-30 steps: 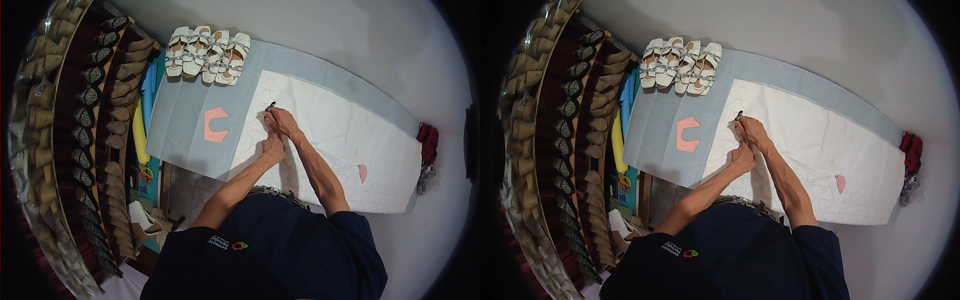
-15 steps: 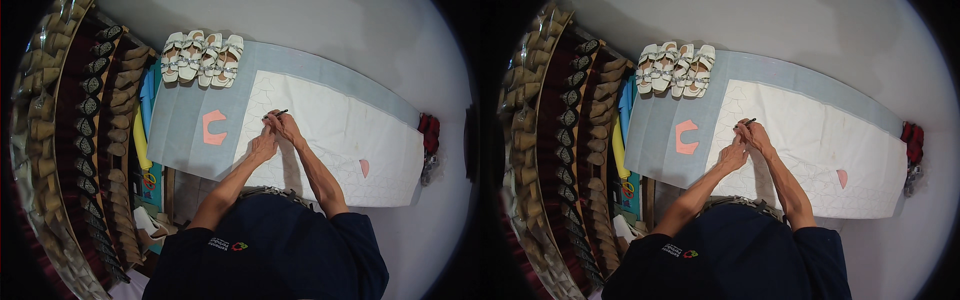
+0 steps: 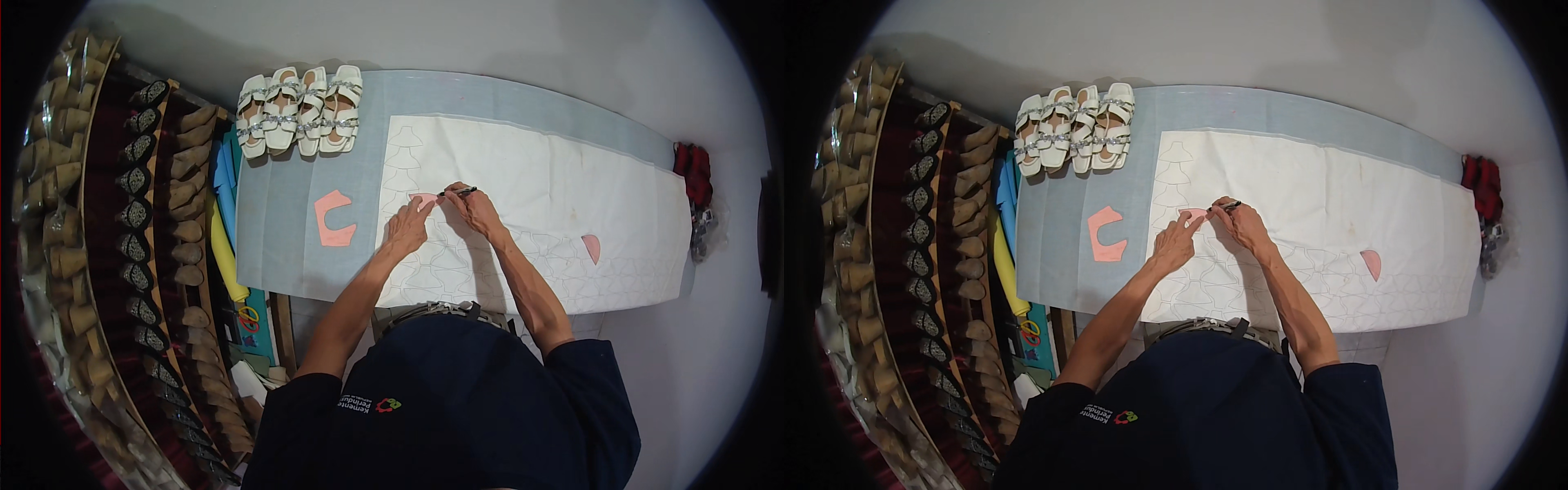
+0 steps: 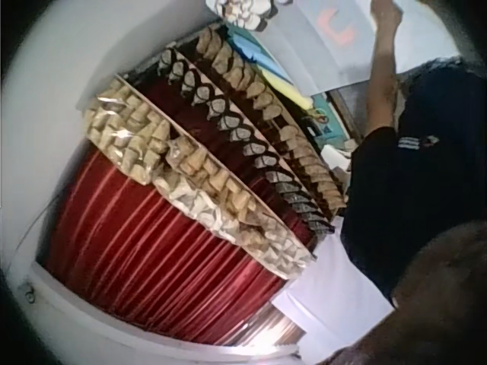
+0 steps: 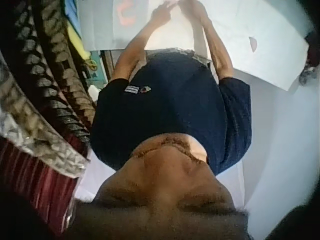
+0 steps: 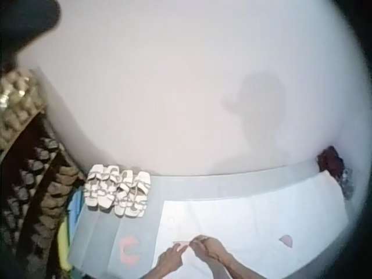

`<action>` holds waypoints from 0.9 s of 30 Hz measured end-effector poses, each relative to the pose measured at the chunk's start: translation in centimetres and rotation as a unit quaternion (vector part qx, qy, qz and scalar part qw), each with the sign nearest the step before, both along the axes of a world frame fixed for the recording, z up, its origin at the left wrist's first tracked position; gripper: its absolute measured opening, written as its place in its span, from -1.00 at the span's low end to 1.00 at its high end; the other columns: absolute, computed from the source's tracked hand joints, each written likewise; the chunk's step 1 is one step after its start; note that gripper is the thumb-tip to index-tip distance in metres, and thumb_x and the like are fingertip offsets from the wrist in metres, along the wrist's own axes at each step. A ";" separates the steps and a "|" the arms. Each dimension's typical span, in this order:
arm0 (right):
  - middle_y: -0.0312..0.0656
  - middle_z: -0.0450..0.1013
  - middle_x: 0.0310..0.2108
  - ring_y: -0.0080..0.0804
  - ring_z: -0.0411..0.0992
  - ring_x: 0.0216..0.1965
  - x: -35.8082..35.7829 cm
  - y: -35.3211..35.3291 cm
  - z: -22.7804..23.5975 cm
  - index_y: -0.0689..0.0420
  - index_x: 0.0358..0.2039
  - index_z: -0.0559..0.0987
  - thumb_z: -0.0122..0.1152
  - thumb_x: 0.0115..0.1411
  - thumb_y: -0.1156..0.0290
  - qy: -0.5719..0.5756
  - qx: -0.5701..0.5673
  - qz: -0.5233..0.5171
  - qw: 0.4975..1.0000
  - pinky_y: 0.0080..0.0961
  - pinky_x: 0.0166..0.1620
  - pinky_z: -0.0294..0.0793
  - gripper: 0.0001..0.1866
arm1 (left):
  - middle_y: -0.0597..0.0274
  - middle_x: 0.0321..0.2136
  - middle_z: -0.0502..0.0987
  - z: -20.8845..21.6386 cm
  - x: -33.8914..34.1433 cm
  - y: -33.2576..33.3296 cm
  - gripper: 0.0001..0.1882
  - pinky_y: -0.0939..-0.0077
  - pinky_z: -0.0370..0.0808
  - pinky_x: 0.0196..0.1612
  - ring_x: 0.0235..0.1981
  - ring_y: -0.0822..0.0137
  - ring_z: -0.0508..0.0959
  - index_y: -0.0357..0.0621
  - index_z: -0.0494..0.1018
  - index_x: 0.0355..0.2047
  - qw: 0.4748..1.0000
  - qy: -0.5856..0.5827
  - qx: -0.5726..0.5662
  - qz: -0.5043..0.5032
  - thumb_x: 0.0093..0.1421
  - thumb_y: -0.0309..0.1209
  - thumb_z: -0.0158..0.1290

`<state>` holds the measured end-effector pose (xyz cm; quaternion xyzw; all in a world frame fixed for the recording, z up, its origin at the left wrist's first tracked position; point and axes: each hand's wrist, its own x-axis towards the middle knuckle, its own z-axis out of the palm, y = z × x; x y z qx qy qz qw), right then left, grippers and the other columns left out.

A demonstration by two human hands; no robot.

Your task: The person traces a shoe pattern onto a large sheet of white material using a pink template and a black marker. They repeatedly position the template, trace the outline, and move it to adjacent spots to create a series of connected shapes on the fabric.

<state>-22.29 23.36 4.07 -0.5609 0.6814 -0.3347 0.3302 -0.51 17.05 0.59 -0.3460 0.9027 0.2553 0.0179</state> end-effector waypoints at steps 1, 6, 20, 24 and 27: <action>-0.14 0.68 -0.27 0.01 0.60 -0.28 0.0 0.3 -0.6 0.11 -0.11 0.69 0.03 0.54 0.09 -0.002 -0.015 -0.002 1.000 -0.19 -0.15 0.55 -0.62 | 0.10 0.21 0.38 0.0 0.1 -0.2 -0.30 0.01 0.55 -0.05 -0.05 0.00 0.55 0.16 0.41 0.36 1.000 0.014 -0.018 -0.001 0.18 -0.59 0.05; -0.04 0.65 -0.32 -0.02 0.59 -0.31 0.5 1.3 0.8 0.13 -0.07 0.66 0.06 0.52 0.10 -0.037 0.076 -0.066 0.994 -0.22 -0.18 0.53 -0.63 | 0.19 0.11 0.48 0.2 0.5 -2.8 -0.38 0.11 0.41 0.03 -0.01 0.07 0.52 0.13 0.55 0.25 0.998 0.029 -0.009 -0.046 0.20 -0.65 -0.01; -0.14 0.55 -0.47 -0.36 0.40 -0.51 4.4 3.1 -2.4 0.19 -0.04 0.67 0.17 0.49 0.04 -0.101 0.038 -0.052 0.993 -0.37 -0.35 0.40 -0.57 | 0.01 0.03 0.54 -0.4 -0.6 -6.6 -0.73 0.19 0.51 0.16 0.06 0.00 0.56 -0.01 0.71 0.05 0.981 0.071 0.174 -0.047 0.38 -0.40 0.19; -0.06 0.51 -0.54 -0.15 0.44 -0.50 4.6 2.6 -1.6 0.12 -0.02 0.67 0.13 0.49 0.02 -0.059 0.067 -0.039 0.995 -0.25 -0.34 0.42 -0.59 | 0.05 0.05 0.53 -0.3 -0.2 -6.0 -0.72 0.20 0.51 0.16 0.09 0.02 0.54 0.00 0.71 0.05 0.986 0.075 0.148 -0.035 0.36 -0.34 0.23; -0.01 0.52 -0.55 -0.03 0.48 -0.49 4.4 2.6 -1.5 0.11 -0.03 0.67 0.09 0.50 0.03 -0.050 0.065 -0.025 0.996 -0.18 -0.32 0.44 -0.59 | 0.05 0.04 0.53 -0.4 -0.1 -5.9 -0.71 0.20 0.51 0.16 0.09 0.02 0.54 0.00 0.70 0.06 0.987 0.078 0.139 -0.035 0.36 -0.36 0.22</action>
